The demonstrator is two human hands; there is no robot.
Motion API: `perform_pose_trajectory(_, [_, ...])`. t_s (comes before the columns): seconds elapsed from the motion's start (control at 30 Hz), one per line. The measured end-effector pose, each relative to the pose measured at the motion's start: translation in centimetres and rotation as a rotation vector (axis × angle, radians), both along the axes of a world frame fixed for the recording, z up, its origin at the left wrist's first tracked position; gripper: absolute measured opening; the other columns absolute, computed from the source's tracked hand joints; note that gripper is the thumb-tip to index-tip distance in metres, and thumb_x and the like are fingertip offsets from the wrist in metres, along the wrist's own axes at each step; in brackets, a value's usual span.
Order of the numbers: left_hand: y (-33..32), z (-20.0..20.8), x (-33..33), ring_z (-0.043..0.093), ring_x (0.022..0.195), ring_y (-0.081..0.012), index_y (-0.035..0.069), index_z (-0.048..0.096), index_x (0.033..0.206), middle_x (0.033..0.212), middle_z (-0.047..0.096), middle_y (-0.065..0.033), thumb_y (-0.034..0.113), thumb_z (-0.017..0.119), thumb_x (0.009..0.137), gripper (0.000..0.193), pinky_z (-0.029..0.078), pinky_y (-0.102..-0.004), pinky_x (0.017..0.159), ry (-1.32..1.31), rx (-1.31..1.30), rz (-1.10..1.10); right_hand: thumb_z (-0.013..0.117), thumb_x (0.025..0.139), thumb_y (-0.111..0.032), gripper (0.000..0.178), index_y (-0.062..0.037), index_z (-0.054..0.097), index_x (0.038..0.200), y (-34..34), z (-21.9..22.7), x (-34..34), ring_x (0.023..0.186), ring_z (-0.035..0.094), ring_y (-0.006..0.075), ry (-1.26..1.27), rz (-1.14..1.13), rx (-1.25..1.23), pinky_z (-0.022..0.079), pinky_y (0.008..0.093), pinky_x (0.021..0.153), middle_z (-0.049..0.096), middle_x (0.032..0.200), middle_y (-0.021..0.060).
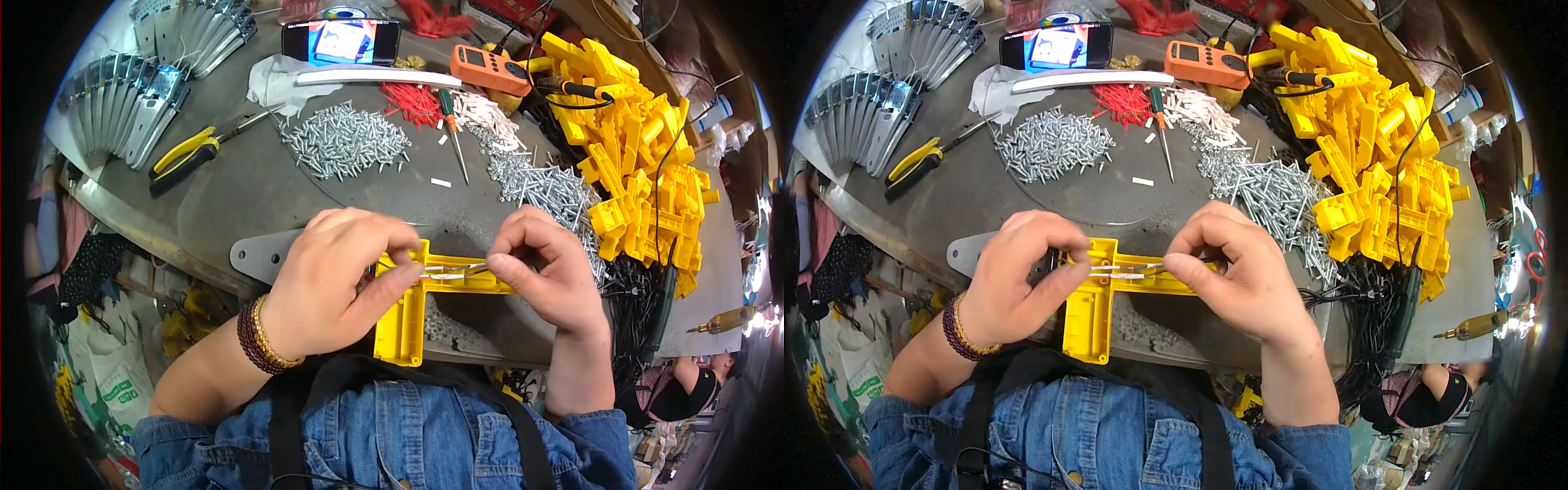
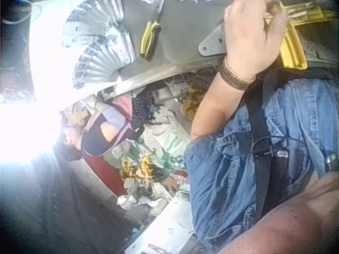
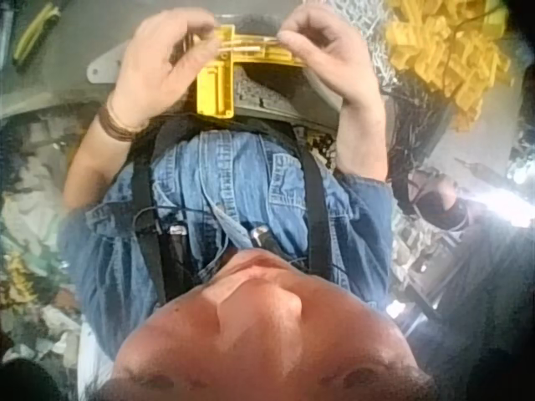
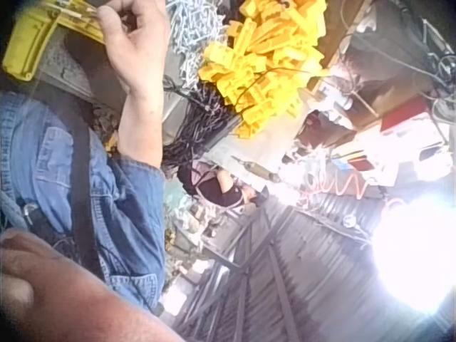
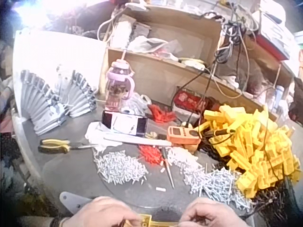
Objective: Assemble electronic components and wires into a yellow plastic housing using a soldering iron.
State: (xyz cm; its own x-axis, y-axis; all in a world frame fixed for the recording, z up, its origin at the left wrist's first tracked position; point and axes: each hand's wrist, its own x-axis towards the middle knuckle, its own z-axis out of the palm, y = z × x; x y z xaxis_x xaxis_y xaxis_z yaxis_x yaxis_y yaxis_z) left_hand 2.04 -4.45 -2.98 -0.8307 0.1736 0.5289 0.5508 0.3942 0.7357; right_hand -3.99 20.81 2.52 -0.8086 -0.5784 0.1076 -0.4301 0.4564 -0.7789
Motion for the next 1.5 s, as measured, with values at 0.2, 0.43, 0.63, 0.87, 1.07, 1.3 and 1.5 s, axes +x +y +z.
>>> perform_pose_trajectory(0.2, [0.3, 1.2, -0.7, 0.059, 0.079, -0.0255, 0.009, 0.066, 0.088, 0.081, 0.061, -0.0048, 0.014, 0.074, 0.081, 0.011, 0.043, -0.0373, 0.077, -0.045, -0.259, -0.019, 0.080, 0.079, -0.011, 0.014, -0.0048, 0.072, 0.088, -0.6, -0.6, 0.2, 0.073, 0.057, 0.0169, 0.191, 0.027, 0.099, 0.045, 0.0285, 0.064, 0.058, 0.080, 0.0054])
perform_pose_trajectory(0.43, [0.3, 0.9, -0.6, 0.060, 0.080, -0.0272, 0.007, 0.064, 0.084, 0.083, 0.062, -0.0062, 0.009, 0.071, 0.082, 0.007, 0.043, -0.0373, 0.078, -0.080, -0.197, -0.043, 0.082, 0.076, -0.012, 0.013, -0.0051, 0.075, 0.083, -1.4, -0.7, 0.8, 0.068, 0.056, 0.0147, 0.167, -0.042, 0.003, 0.044, 0.0278, 0.059, 0.057, 0.072, 0.0040])
perform_pose_trajectory(0.63, [0.6, 1.7, 0.1, 0.060, 0.080, -0.0284, 0.006, 0.065, 0.084, 0.087, 0.062, -0.0089, 0.008, 0.072, 0.079, 0.010, 0.045, -0.0390, 0.073, 0.098, -0.288, 0.053, 0.082, 0.077, -0.016, 0.018, -0.0067, 0.075, 0.091, -1.6, -0.9, 1.1, 0.069, 0.059, 0.0162, 0.103, -0.015, 0.063, 0.045, 0.0288, 0.060, 0.063, 0.079, 0.0063])
perform_pose_trajectory(0.87, [1.5, 6.2, 1.9, 0.054, 0.071, -0.0211, 0.011, 0.054, 0.075, 0.074, 0.048, -0.0038, 0.015, 0.064, 0.073, 0.011, 0.044, -0.0349, 0.062, 0.170, -0.872, 0.141, 0.067, 0.090, -0.038, 0.040, 0.0020, 0.071, 0.088, -2.8, 0.5, -9.8, 0.066, 0.065, 0.0221, 0.323, -0.229, 0.382, 0.050, 0.0358, 0.062, 0.066, 0.073, 0.0169])
perform_pose_trajectory(1.07, [1.4, 6.0, 2.5, 0.058, 0.079, -0.0285, 0.007, 0.059, 0.089, 0.083, 0.056, -0.0092, 0.010, 0.059, 0.079, 0.010, 0.046, -0.0393, 0.069, 0.207, -0.948, 0.203, 0.066, 0.076, -0.029, 0.030, -0.0046, 0.076, 0.091, -8.0, -5.7, -16.4, 0.093, 0.069, 0.0339, 0.171, -0.192, 0.517, 0.054, 0.0431, 0.086, 0.072, 0.095, 0.0207])
perform_pose_trajectory(1.3, [0.9, 2.7, -1.1, 0.058, 0.083, -0.0320, 0.005, 0.059, 0.098, 0.087, 0.057, -0.0122, 0.008, 0.054, 0.083, 0.017, 0.044, -0.0418, 0.070, 0.284, -0.943, 0.176, 0.065, 0.085, -0.016, 0.018, 0.0009, 0.065, 0.080, 0.9, -0.4, -9.4, 0.067, 0.068, 0.0203, -0.057, -0.080, -0.218, 0.054, 0.0336, 0.064, 0.069, 0.075, 0.0126])
perform_pose_trajectory(1.5, [1.2, 2.8, -2.2, 0.058, 0.086, -0.0352, 0.002, 0.058, 0.099, 0.088, 0.057, -0.0147, 0.005, 0.053, 0.082, 0.018, 0.044, -0.0422, 0.072, 0.292, -0.957, 0.192, 0.065, 0.088, -0.005, 0.016, -0.0043, 0.054, 0.100, 4.9, 3.0, -1.5, 0.062, 0.062, 0.0122, -0.472, 0.177, -0.780, 0.048, 0.0262, 0.054, 0.061, 0.074, 0.0033])
